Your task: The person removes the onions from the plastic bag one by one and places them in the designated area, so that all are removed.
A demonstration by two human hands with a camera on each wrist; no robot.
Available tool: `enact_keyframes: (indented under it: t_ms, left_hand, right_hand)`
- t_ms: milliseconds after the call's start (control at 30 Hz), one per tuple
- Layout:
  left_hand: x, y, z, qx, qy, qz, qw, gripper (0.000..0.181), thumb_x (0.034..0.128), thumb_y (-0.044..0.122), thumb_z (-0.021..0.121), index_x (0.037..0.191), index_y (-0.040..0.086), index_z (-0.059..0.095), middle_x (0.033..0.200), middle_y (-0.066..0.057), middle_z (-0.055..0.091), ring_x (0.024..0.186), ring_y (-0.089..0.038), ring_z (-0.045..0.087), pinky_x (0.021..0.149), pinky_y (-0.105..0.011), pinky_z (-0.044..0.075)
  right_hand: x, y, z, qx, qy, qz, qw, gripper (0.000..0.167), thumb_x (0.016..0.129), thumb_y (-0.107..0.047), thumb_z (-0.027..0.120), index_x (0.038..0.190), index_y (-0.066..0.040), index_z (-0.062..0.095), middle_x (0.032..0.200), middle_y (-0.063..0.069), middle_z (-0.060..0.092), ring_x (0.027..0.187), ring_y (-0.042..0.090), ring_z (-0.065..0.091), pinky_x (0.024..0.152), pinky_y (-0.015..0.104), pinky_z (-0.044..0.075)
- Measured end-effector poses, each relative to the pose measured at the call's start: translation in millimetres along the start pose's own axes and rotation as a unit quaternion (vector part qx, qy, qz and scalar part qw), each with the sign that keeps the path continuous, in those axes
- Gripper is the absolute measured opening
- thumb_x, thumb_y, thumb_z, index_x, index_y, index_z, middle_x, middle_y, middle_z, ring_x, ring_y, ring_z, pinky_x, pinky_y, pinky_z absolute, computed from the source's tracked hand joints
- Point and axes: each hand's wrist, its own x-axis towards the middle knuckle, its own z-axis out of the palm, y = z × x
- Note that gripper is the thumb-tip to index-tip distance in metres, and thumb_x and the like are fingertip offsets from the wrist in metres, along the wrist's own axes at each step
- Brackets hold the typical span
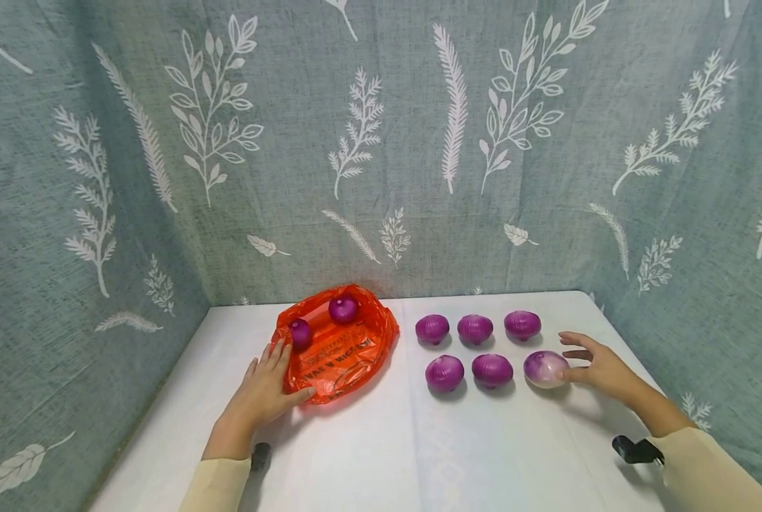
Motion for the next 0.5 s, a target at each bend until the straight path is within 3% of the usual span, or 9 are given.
enact_keyframes:
  t_ms: [100,200,500]
  left_hand:
    - [0.2,0.0,0.6,-0.005,0.002,-0.001,1.0,0.111,0.08,0.072,0.059,0.154,-0.002,0.019,0.158,-0.024,0.017,0.143,-0.045,0.01,0.113,-0.062,0.008]
    - [0.2,-0.1,2.2,-0.007,0.001,-0.001,1.0,0.112,0.0797,0.073,0.059,0.154,-0.001,0.018,0.158,-0.024,0.016,0.144,-0.045,0.009,0.113,-0.061,0.008]
    - [-2.4,1.0,-1.5,-0.002,0.015,0.007,0.9999,0.109,0.0823,0.069,0.06,0.154,-0.001,0.017,0.158,-0.024,0.016,0.143,-0.046,0.011,0.112,-0.062,0.009]
  right_hand:
    - [4.0,-4.5,-2.0,-0.001,0.0,-0.01,1.0,0.074,0.083,-0.016,0.078,0.141,0.008,0.038,0.137,0.033,0.044,0.119,0.05,0.05,0.083,0.028,0.051]
    - [8.3,-9.1,-2.7,0.001,0.002,-0.012,0.9999,0.072,0.084,-0.017,0.078,0.141,0.007,0.04,0.138,0.032,0.045,0.12,0.049,0.05,0.083,0.024,0.05]
    - [20.9,-26.2,-4.6,-0.008,-0.01,-0.012,0.9998,0.074,0.084,-0.023,0.078,0.141,0.006,0.041,0.138,0.029,0.046,0.122,0.046,0.049,0.088,0.041,0.051]
